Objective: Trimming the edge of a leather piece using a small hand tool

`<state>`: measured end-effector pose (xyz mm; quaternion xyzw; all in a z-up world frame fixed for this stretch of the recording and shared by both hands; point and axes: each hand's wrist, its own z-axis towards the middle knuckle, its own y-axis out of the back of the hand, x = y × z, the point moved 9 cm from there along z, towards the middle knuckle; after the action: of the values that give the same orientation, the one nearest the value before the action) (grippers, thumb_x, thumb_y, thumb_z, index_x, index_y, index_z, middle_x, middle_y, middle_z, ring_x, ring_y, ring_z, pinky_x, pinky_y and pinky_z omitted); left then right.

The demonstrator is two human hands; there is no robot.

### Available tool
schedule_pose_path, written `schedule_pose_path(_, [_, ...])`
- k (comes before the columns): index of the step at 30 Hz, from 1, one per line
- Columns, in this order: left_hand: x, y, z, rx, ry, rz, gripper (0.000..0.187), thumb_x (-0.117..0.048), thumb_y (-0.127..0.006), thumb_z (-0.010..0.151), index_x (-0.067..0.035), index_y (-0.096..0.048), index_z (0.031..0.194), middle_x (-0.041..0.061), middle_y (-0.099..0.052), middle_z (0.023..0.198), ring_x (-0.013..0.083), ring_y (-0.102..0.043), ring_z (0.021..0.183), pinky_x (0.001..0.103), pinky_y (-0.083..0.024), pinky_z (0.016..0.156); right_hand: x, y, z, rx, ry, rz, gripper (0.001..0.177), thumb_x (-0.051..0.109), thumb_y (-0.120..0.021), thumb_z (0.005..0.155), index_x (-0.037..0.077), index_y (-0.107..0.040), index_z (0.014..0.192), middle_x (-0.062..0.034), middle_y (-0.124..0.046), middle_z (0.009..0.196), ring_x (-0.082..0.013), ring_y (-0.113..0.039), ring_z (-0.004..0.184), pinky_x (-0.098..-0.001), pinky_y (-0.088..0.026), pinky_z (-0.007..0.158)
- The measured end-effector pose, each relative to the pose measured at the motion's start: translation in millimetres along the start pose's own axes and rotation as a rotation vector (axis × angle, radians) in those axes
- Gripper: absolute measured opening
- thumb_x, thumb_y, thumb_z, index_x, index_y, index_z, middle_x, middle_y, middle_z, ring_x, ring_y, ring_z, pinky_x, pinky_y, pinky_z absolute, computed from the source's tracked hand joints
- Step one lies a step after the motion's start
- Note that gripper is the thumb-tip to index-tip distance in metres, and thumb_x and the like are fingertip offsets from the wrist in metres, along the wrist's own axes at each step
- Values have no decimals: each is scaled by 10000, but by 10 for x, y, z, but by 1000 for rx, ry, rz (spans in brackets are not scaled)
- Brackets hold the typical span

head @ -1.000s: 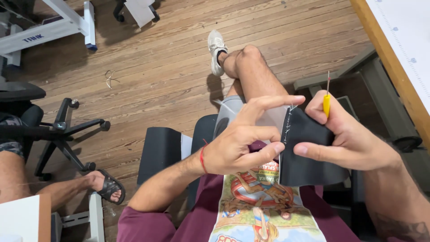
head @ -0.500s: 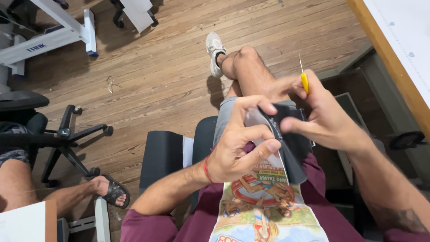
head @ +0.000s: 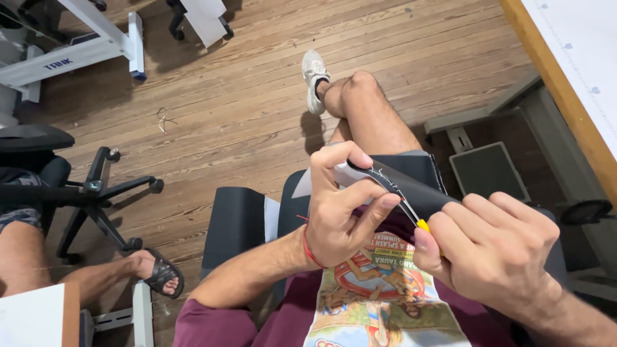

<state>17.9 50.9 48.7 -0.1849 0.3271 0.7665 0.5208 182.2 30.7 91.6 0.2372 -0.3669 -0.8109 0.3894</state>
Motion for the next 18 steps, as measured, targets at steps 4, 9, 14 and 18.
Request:
schedule_pose_path(4, [2, 10, 5, -15, -17, 21, 280, -284, -679, 1182, -89, -775, 1005, 165, -460, 1318, 296, -574, 1273, 466, -507, 1184, 1, -29, 7, -2, 9, -6, 500, 287, -436, 1175, 158, -475, 694, -31, -475, 643, -285, -434, 544, -429, -314, 565])
schedule_pose_path(9, [-30, -1, -5, -15, -44, 41, 275, -289, -684, 1179, -95, -787, 1013, 173, -477, 1300, 296, -581, 1265, 469, -507, 1165, 3, -101, -15, 14, 6, -20, 524, 302, -419, 1198, 155, -468, 698, -26, -478, 652, -281, -441, 554, -432, -303, 578])
schedule_pose_path(14, [-30, -5, -14, -15, -48, 41, 259, -285, -697, 1174, -90, -785, 1029, 175, -483, 1304, 295, -579, 1268, 473, -506, 1175, -36, -256, -65, 29, -17, -23, 553, 331, -369, 1225, 155, -477, 712, -39, -437, 652, -286, -436, 561, -436, -315, 594])
schedule_pose_path(18, [-50, 16, 21, 11, -59, 24, 231, -261, -722, 1164, -77, -804, 1051, 174, -509, 1318, 306, -591, 1263, 481, -497, 1185, -77, -275, -84, -95, -9, 141, 540, 272, -326, 1213, 99, -439, 714, -74, -442, 669, -298, -380, 541, -452, -301, 583])
